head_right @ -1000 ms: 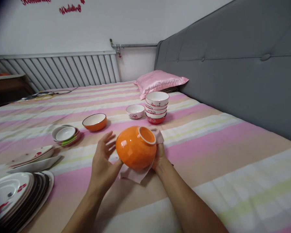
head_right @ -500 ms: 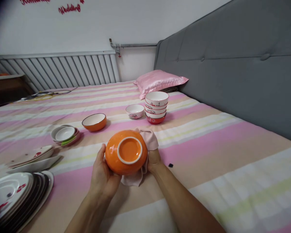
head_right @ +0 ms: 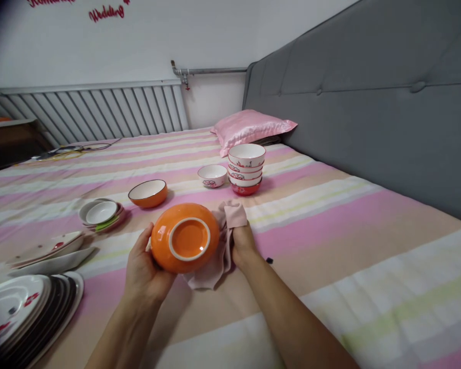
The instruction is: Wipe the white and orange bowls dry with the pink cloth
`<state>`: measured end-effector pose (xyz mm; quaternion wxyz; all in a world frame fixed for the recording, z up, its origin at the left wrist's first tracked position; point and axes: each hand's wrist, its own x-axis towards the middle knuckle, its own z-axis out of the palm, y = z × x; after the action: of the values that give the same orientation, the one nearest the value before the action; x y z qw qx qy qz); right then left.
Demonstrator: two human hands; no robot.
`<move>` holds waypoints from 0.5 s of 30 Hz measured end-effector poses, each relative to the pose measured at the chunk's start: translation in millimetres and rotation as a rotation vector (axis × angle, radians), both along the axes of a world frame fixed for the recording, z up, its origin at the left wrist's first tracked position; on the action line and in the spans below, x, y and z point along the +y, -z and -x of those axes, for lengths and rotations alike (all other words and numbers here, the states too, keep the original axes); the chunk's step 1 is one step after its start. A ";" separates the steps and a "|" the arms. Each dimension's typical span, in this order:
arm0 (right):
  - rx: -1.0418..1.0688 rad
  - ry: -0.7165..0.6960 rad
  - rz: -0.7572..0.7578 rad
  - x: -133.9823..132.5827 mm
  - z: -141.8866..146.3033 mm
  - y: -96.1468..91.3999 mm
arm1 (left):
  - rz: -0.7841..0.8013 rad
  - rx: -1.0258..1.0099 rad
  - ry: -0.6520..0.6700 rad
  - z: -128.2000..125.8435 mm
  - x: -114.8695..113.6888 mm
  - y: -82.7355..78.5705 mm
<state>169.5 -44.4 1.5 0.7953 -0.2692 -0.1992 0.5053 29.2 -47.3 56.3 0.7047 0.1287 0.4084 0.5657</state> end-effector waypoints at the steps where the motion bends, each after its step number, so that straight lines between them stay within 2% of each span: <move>1: -0.007 0.049 0.012 0.7 -4.3 -0.8 | -0.018 0.001 -0.019 1.7 1.6 -0.3; 4: -0.048 0.228 0.084 2.5 -18.7 -1.8 | -0.048 0.029 -0.084 6.9 7.3 0.3; 8: -0.066 0.622 0.163 5.6 -31.1 7.3 | -0.091 0.096 -0.143 11.7 13.7 4.6; 10: -0.100 0.763 0.191 7.1 -32.5 14.6 | -0.118 0.126 -0.153 12.2 14.7 6.8; 12: -0.133 0.783 0.214 8.5 -31.5 20.0 | -0.132 0.139 -0.139 11.2 14.0 8.3; 15: -0.137 0.708 0.194 10.0 -27.3 20.3 | -0.154 0.155 -0.096 7.6 10.8 10.0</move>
<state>196.9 -34.4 -18.8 0.8764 -0.4289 -0.0976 0.1961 21.6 -36.5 46.3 0.6311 0.2062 0.4228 0.6168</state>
